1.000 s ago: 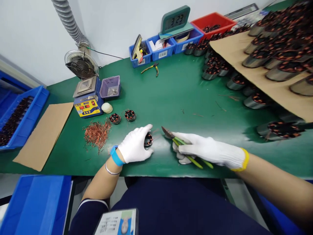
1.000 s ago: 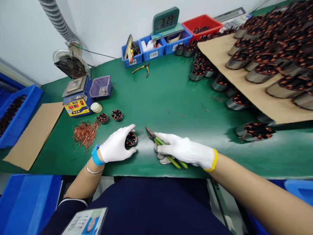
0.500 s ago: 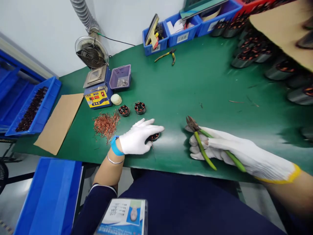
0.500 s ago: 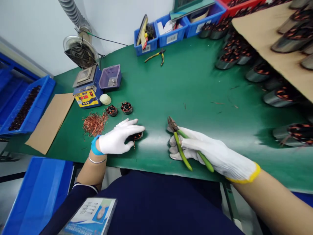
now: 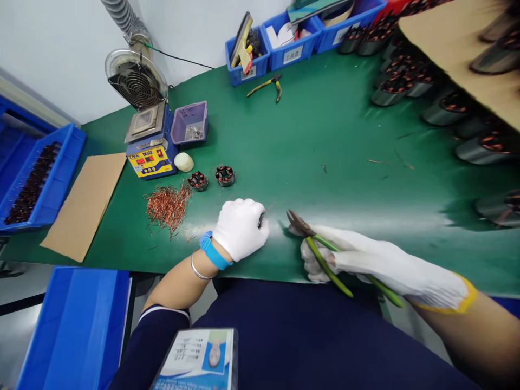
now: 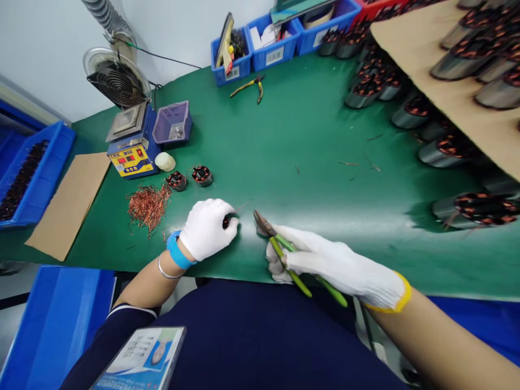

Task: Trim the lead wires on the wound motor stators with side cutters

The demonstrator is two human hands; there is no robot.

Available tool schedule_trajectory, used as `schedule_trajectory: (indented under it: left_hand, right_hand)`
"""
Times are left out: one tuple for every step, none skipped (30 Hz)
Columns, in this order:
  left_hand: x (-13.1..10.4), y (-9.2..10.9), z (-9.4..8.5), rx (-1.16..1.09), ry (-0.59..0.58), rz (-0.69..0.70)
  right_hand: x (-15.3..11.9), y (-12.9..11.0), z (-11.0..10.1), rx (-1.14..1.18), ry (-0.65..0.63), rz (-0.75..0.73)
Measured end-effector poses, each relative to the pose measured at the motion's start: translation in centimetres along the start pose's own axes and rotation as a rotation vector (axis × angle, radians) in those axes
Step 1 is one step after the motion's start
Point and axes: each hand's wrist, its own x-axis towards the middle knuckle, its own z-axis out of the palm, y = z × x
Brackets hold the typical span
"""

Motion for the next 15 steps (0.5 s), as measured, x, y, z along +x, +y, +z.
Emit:
schedule_trajectory:
  left_hand:
    - [0.1,0.2,0.1,-0.015,-0.018,-0.010]
    - [0.2,0.4,0.3,-0.041,-0.033,-0.017]
    - [0.3,0.4,0.5,-0.072,-0.047,-0.024]
    - [0.5,0.4,0.7,-0.103,-0.057,-0.032]
    - [0.6,0.3,0.9,-0.132,-0.063,-0.038]
    - [0.7,0.2,1.1,-0.156,-0.064,-0.042]
    - [0.8,0.1,1.2,-0.175,-0.063,-0.044]
    - [0.8,-0.1,1.3,-0.191,-0.061,-0.043]
    - [0.9,-0.1,1.4,-0.205,-0.061,-0.039]
    - [1.0,-0.2,1.5,-0.215,-0.062,-0.033]
    - [1.0,-0.2,1.5,-0.220,-0.067,-0.028]
    - [1.0,-0.2,1.5,-0.219,-0.070,-0.025]
    - [1.0,-0.2,1.4,-0.214,-0.074,-0.024]
    - [1.0,-0.1,1.4,-0.206,-0.077,-0.026]
    - [1.0,-0.1,1.3,-0.197,-0.081,-0.027]
  right_hand:
    - [0.2,-0.3,0.3,0.023,-0.031,0.034]
    - [0.3,-0.6,0.6,0.068,-0.057,0.073]
    - [0.6,-1.0,0.8,0.112,-0.073,0.104]
    - [0.8,-1.4,1.0,0.148,-0.084,0.127]
    - [1.0,-1.8,1.1,0.177,-0.091,0.150]
    - [1.2,-2.1,1.2,0.196,-0.095,0.170]
    - [1.4,-2.3,1.2,0.201,-0.096,0.183]
    - [1.5,-2.5,1.1,0.197,-0.094,0.191]
    - [1.7,-2.7,1.0,0.186,-0.091,0.197]
    - [1.8,-2.8,0.9,0.172,-0.092,0.197]
    - [2.0,-2.8,0.8,0.153,-0.094,0.192]
    - [2.1,-2.9,0.8,0.131,-0.100,0.186]
    - [2.2,-3.0,0.7,0.109,-0.106,0.179]
    - [2.3,-3.0,0.7,0.088,-0.113,0.173]
    - [2.3,-3.0,0.6,0.073,-0.119,0.171]
